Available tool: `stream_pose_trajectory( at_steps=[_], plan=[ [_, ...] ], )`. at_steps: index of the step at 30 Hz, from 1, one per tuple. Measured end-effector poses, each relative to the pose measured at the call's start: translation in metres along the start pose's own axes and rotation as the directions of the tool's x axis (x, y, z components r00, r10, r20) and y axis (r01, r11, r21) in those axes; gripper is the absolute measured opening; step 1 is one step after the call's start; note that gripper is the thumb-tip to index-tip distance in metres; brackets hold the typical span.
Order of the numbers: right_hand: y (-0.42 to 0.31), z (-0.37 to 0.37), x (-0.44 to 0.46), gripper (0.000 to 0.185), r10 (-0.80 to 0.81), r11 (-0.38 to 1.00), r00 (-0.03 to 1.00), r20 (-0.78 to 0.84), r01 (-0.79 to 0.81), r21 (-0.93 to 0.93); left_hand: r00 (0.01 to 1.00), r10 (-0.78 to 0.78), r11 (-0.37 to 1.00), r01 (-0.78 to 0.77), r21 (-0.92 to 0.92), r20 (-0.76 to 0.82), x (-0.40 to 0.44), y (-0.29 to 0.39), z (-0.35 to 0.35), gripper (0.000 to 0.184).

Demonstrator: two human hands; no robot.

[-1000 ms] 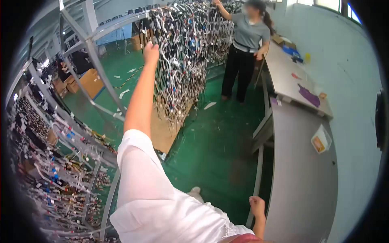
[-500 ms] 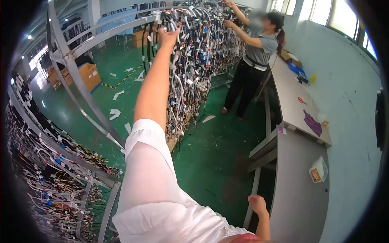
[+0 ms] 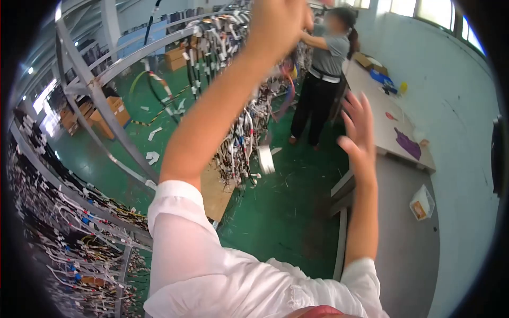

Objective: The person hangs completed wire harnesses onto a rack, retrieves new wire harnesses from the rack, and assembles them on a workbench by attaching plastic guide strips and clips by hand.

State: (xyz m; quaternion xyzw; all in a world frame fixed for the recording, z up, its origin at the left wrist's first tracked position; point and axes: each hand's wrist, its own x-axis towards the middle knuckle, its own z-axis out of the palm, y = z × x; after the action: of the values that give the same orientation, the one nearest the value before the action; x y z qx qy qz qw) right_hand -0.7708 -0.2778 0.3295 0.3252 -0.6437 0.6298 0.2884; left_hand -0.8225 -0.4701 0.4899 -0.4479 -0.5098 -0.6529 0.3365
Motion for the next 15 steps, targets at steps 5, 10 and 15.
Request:
stream_pose_trajectory(
  at_steps=[5,10,15],
  plan=[
    [0.066,0.061,-0.019,0.079,0.346,0.816,0.687,0.639,-0.557,0.157,0.933,-0.334,0.925,0.351,-0.142,0.131,-0.080,-0.017,0.029,0.029],
    [0.046,0.056,-0.107,0.049,0.223,0.805,0.927,0.302,-0.350,0.479,0.740,-0.575,0.754,0.645,-0.125,0.350,-0.122,-0.009,-0.009,0.051],
    [-0.070,-0.056,-0.085,0.057,0.062,0.784,0.946,-0.319,0.152,0.602,0.807,-0.591,0.694,0.501,-0.517,-0.011,-0.106,-0.011,-0.106,0.086]
  ],
)
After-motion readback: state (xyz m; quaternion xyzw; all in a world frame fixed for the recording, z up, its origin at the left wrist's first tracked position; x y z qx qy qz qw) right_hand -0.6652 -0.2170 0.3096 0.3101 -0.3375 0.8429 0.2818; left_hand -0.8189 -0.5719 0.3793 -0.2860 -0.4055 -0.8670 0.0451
